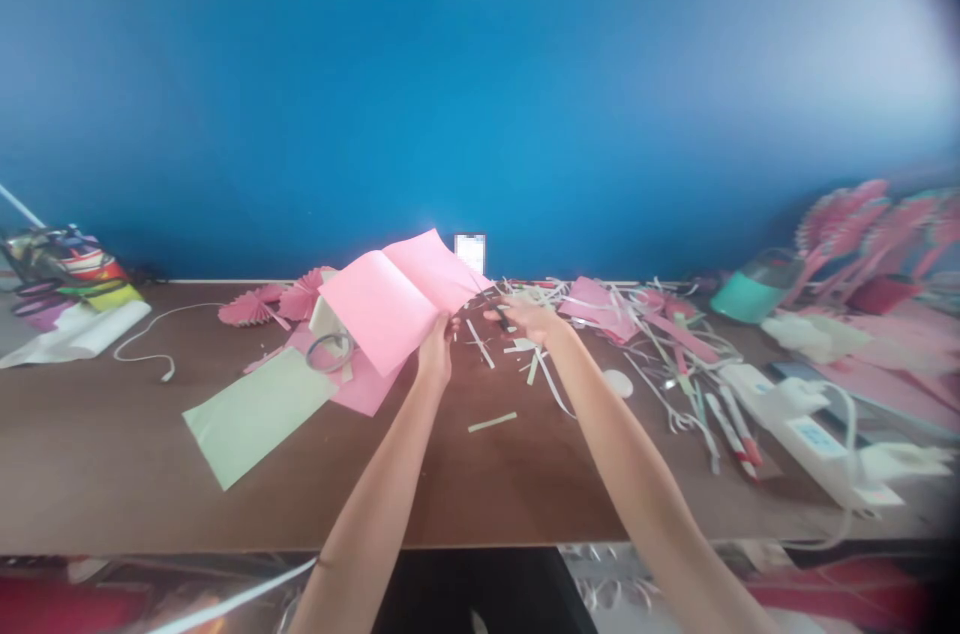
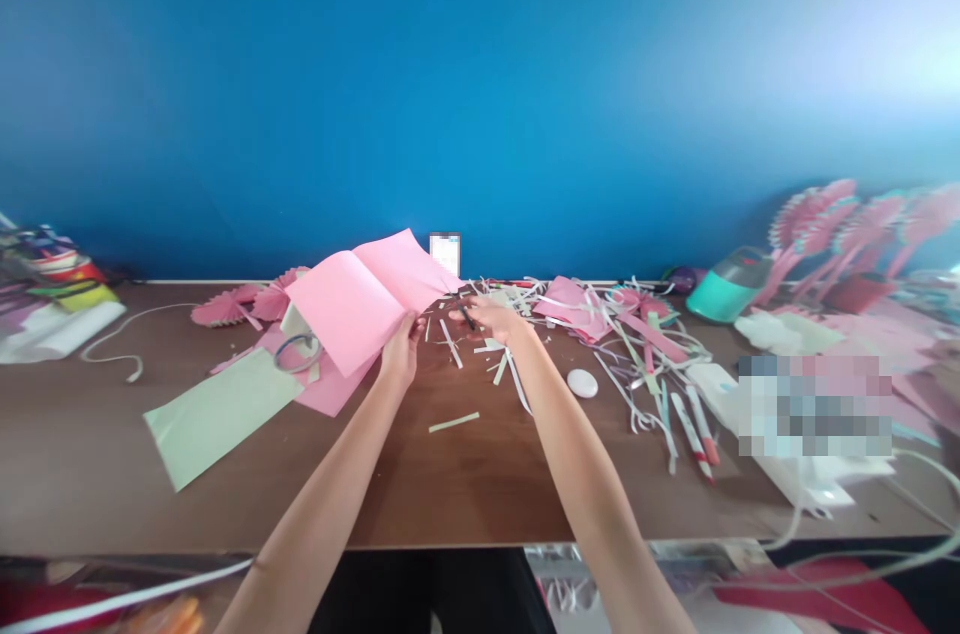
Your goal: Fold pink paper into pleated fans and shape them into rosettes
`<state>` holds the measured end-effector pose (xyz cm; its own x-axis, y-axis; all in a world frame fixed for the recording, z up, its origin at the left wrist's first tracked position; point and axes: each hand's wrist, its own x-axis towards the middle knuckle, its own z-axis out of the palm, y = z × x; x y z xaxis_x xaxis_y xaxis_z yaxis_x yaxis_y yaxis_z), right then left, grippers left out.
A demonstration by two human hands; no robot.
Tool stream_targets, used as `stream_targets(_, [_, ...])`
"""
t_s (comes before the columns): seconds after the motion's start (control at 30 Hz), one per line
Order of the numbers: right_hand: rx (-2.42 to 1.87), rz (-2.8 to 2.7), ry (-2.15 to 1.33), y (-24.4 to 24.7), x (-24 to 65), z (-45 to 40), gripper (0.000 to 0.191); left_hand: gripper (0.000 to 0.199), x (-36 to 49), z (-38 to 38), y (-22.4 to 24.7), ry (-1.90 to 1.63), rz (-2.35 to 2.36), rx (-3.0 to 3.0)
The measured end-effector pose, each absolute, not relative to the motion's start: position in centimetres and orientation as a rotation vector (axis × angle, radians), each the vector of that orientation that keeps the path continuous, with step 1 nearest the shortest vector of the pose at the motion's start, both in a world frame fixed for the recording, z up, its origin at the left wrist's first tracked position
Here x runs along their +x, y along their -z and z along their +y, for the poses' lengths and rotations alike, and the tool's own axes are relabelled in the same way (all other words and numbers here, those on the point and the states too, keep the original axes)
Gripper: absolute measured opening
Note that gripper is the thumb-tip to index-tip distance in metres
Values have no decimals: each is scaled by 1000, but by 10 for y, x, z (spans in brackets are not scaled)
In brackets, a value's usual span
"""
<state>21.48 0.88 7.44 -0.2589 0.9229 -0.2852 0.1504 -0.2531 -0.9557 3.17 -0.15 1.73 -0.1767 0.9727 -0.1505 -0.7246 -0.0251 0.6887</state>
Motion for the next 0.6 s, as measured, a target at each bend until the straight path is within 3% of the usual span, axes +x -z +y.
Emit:
stream_targets(0.27, [-1350,-1443,-1599,-84,216,4,40,14,30,-3,-22,-1579,769,376])
stream_targets(0.6, [-1121,-916,-1598,-76,212,15,16,15,26,0,-18,-1562,803,474])
